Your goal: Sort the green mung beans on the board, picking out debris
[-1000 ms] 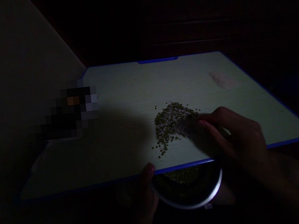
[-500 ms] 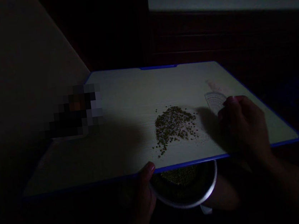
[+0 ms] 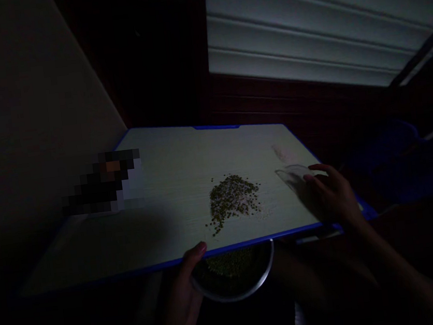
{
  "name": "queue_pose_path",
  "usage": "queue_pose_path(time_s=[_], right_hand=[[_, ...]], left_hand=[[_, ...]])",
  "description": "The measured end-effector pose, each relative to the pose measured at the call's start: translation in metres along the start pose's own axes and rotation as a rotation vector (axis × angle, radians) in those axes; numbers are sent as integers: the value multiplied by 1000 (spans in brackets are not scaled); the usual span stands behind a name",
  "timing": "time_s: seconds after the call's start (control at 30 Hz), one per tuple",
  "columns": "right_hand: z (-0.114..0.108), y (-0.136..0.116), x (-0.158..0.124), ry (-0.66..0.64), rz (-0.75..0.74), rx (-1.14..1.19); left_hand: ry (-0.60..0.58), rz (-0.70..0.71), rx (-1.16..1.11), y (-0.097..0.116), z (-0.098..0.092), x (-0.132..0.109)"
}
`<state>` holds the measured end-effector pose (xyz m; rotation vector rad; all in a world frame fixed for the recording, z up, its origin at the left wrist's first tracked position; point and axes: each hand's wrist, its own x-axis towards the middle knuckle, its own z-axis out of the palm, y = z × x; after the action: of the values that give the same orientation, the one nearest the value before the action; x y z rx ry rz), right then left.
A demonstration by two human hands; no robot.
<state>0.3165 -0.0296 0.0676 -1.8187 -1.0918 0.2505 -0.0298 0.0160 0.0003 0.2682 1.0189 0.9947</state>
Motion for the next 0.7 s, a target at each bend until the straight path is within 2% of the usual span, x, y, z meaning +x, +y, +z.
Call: queue_pose_path(time_s=[0.07, 0.17, 0.27, 0.37, 0.47, 0.6, 0.7], right_hand=[[-10, -4, -9, -82, -59, -57], [-15, -24, -34, -215, -164, -135], [-9, -45, -63, -399, -279, -169], [0, -53, -74, -538, -353, -185], [3, -42, -58, -547, -364, -214], [3, -19, -8, -428, -312, -288], [6, -6, 25, -363, -267, -311]], left_hand=[[-25, -4, 6, -1, -2, 5], [-14, -13, 24, -2, -2, 8], [2, -36, 12, 0, 1, 7], [1, -4, -3, 1, 7, 3], [1, 8, 4, 1, 9, 2], [32, -45, 22, 1, 9, 2], [57, -33, 29, 2, 12, 0]])
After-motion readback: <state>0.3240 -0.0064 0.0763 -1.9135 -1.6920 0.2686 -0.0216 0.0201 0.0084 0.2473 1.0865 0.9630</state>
